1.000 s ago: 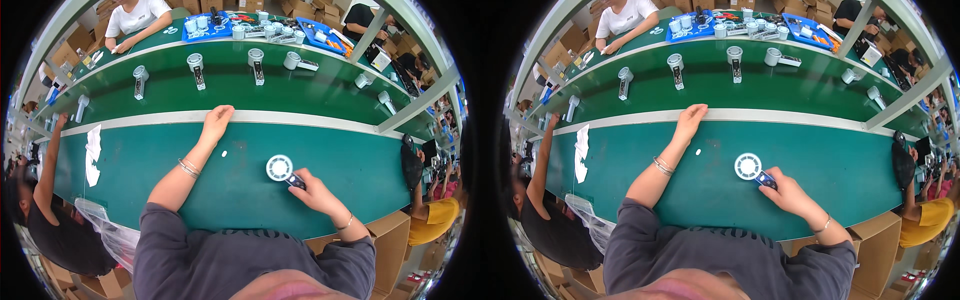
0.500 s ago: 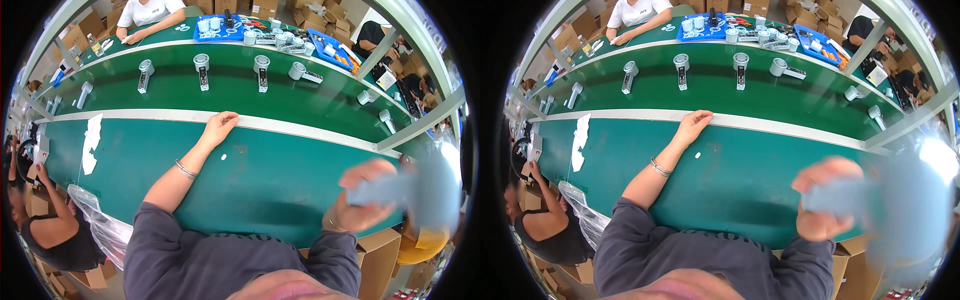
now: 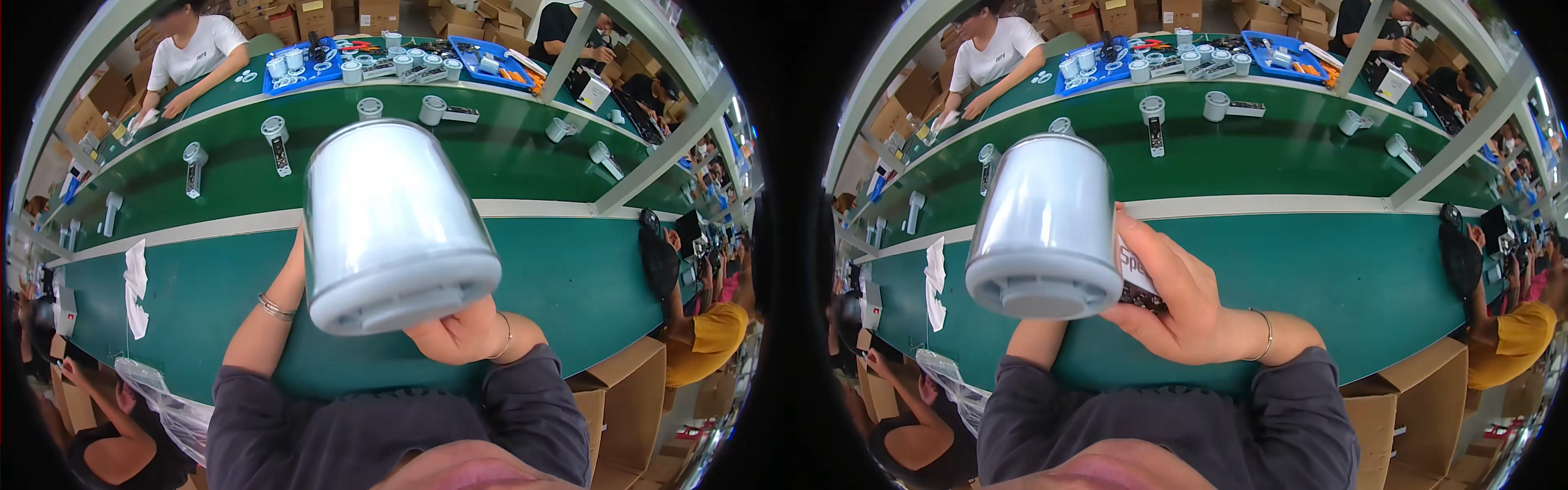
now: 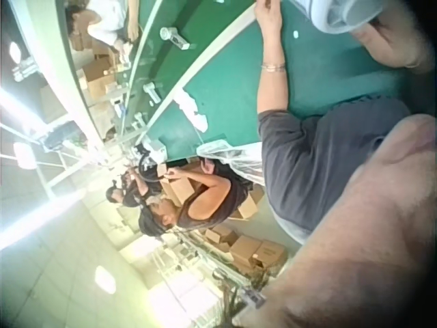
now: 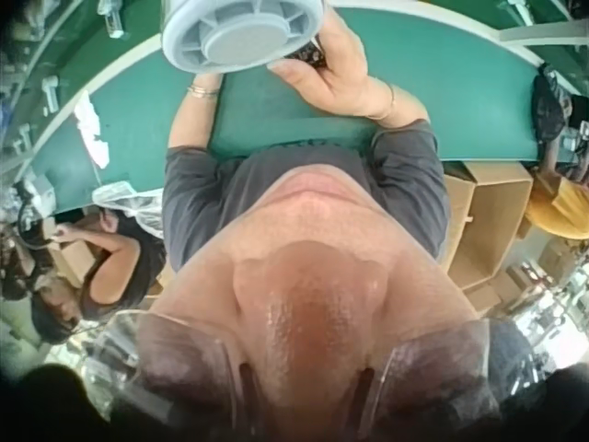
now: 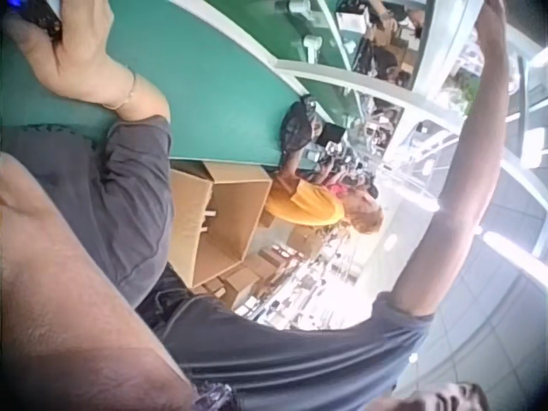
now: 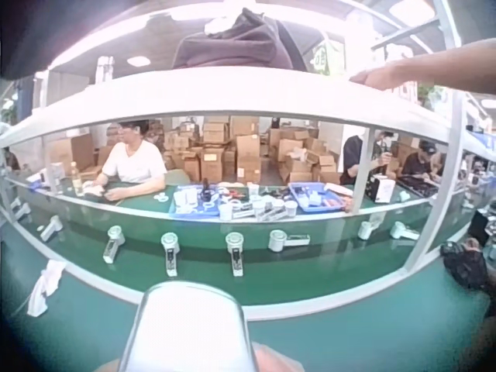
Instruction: The person tests handheld fans on a conveyor table by turning them on to check their airflow and displays, places units into a cardboard box, and picks up more fans along the line.
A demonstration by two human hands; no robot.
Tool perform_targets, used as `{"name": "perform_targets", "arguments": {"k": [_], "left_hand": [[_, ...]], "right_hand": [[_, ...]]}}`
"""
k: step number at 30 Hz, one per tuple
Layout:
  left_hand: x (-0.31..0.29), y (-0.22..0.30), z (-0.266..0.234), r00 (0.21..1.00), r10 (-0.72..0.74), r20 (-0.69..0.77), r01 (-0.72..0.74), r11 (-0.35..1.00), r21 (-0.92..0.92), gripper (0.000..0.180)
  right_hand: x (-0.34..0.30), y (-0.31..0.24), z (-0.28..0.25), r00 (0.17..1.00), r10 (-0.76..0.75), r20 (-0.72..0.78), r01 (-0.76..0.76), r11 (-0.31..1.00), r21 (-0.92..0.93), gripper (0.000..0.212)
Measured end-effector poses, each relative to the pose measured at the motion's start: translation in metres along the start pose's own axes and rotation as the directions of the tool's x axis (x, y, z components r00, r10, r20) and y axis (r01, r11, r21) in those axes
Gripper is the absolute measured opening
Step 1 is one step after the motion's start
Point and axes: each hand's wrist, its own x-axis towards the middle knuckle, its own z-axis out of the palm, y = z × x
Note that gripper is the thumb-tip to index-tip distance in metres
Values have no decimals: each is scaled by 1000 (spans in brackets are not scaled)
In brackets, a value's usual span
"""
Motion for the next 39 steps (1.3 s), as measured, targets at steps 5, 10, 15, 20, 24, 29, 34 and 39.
{"name": "perform_targets", "arguments": {"k": [5, 10, 15, 20, 24, 29, 34, 39], "left_hand": [[-17, 89, 53, 927, -345, -148, 256, 871, -420, 27], [42, -126, -45, 997, -30, 64, 6, 936, 352, 20], [31, -99, -27, 995, 92, -46, -70, 931, 357, 20], [33, -114, -27, 997, 77, -21, -66, 947, 316, 20], [35, -113, -26, 998, 54, -12, -49, 966, 253, 20], [46, -123, -28, 994, 106, 39, -112, 969, 222, 20], [56, -138, -39, 982, 159, 105, -183, 939, 291, 25], [50, -117, -35, 951, 191, 243, -285, 849, 444, 29]], "right_hand": [[-13, 8, -14, 1000, 28, -6, -29, 998, -55, 61], [2, -7, -11, 999, -44, -6, 43, 997, -67, 60], [-14, 9, -27, 977, 47, -207, -5, 980, 198, 43], [-24, -2, -42, 950, 254, -181, -251, 967, 41, 48], [-60, -12, -45, 765, 641, -62, -626, 763, 159, 45], [-123, -16, -36, 531, 832, -164, -778, 555, 295, 47], [-158, -26, -23, 571, 789, -229, -789, 604, 114, 46], [-180, -59, -15, 613, 694, -377, -763, 643, -56, 45]]}}
